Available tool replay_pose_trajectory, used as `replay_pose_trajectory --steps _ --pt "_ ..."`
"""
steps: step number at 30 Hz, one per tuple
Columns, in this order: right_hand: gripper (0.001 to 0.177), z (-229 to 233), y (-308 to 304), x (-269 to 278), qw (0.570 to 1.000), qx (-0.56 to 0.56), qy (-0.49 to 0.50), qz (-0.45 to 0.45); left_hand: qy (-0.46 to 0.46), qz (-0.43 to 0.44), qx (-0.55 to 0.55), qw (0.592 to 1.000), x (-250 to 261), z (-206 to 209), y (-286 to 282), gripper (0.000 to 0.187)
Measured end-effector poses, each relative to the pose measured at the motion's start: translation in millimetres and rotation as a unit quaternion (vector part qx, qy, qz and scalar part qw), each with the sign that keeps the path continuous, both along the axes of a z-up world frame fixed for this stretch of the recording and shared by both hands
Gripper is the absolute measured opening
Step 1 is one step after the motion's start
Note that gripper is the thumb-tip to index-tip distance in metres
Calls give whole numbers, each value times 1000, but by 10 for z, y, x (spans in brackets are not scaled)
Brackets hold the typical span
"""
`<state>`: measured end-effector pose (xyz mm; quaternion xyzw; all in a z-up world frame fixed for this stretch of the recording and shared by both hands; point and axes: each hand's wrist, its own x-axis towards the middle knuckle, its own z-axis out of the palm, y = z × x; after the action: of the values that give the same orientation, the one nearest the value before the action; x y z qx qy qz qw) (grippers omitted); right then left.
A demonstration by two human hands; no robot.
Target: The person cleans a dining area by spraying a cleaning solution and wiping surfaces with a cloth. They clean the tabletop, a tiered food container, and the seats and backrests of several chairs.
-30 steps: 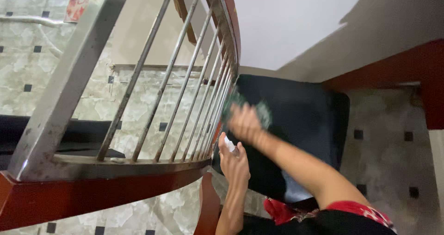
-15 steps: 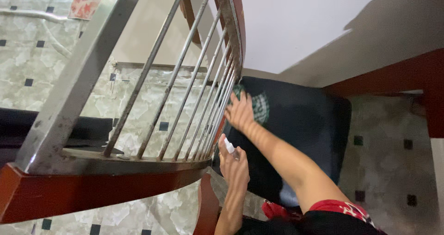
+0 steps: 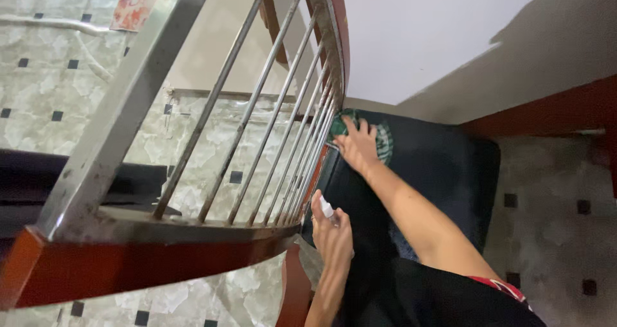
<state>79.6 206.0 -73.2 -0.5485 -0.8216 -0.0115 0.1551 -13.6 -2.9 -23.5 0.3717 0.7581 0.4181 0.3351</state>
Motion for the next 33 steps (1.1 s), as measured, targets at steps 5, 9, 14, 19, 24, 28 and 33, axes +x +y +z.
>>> replay_pose_trajectory --steps 5,9,14,19,24,28,33 --pt "19 -245 -961 -35 972 51 -175 147 -5 2 44 999 35 -27 49 66" --pt "33 -292 -949 205 969 -19 -52 243 -73 24 43 996 94 -276 44 69" --pt "25 -249 193 814 996 -8 -60 -61 65 -40 53 996 82 -123 -18 71" --pt "25 -328 130 1944 948 -50 -49 -311 11 -59 7 998 153 155 47 65" --pt "27 -291 -137 2598 879 -14 36 -475 29 -102 13 994 210 113 30 67" --pt "51 -404 -233 1810 908 1 -75 -412 38 -175 26 983 263 35 -19 67" --pt "27 -344 -834 1215 998 -14 -7 -62 21 -271 74 960 274 18 -83 67"
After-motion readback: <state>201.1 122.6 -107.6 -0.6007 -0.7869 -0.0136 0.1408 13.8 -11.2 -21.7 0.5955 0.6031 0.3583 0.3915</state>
